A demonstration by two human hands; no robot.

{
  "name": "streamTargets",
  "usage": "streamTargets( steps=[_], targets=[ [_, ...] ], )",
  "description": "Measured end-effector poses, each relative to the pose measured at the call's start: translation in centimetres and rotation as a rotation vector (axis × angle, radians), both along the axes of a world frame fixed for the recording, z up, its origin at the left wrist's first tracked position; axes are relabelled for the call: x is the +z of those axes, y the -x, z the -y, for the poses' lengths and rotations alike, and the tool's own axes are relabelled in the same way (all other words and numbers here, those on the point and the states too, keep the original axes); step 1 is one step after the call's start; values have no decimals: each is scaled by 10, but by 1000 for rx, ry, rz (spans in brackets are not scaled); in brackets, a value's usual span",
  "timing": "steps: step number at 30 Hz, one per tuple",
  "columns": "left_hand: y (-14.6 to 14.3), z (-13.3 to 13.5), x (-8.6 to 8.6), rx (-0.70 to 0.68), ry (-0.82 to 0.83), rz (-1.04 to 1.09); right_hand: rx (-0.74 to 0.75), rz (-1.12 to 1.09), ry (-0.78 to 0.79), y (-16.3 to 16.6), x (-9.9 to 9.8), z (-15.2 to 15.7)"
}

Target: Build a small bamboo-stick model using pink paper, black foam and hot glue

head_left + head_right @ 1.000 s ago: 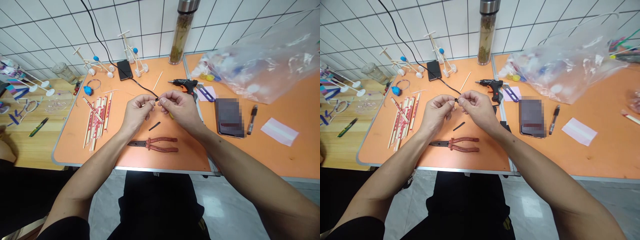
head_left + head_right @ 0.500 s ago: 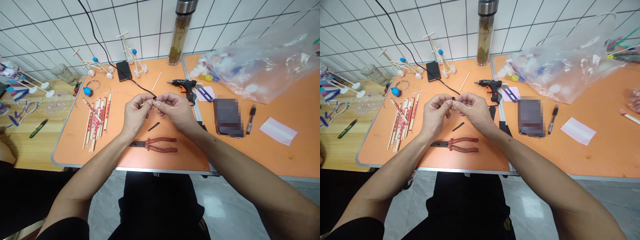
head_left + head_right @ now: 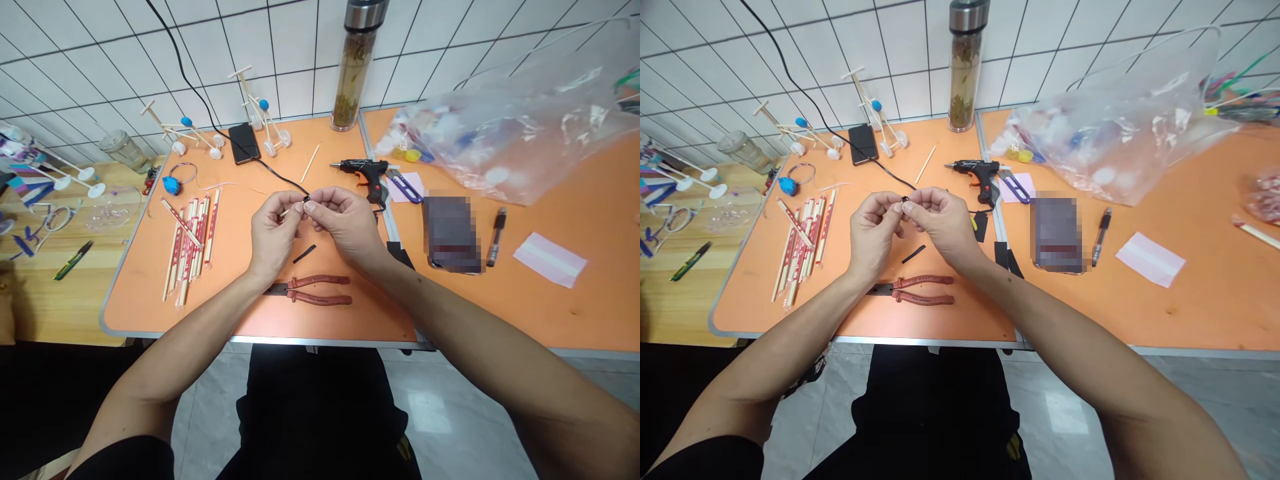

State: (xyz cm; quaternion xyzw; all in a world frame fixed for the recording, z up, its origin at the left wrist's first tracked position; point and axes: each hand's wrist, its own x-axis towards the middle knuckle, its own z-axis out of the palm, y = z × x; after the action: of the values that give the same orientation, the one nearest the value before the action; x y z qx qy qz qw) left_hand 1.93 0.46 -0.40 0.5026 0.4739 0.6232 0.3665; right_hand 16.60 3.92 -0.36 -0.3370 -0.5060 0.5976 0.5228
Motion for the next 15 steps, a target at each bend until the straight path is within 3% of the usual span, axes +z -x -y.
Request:
streamTargets(
  steps=[8,15],
  targets=[
    [-4,3,-5,4,-25,-81,-91,118,-84,-1,5,5],
    [-1,2,5,-21,-42,-166,-151,229,-205,-8,7,3]
  ],
)
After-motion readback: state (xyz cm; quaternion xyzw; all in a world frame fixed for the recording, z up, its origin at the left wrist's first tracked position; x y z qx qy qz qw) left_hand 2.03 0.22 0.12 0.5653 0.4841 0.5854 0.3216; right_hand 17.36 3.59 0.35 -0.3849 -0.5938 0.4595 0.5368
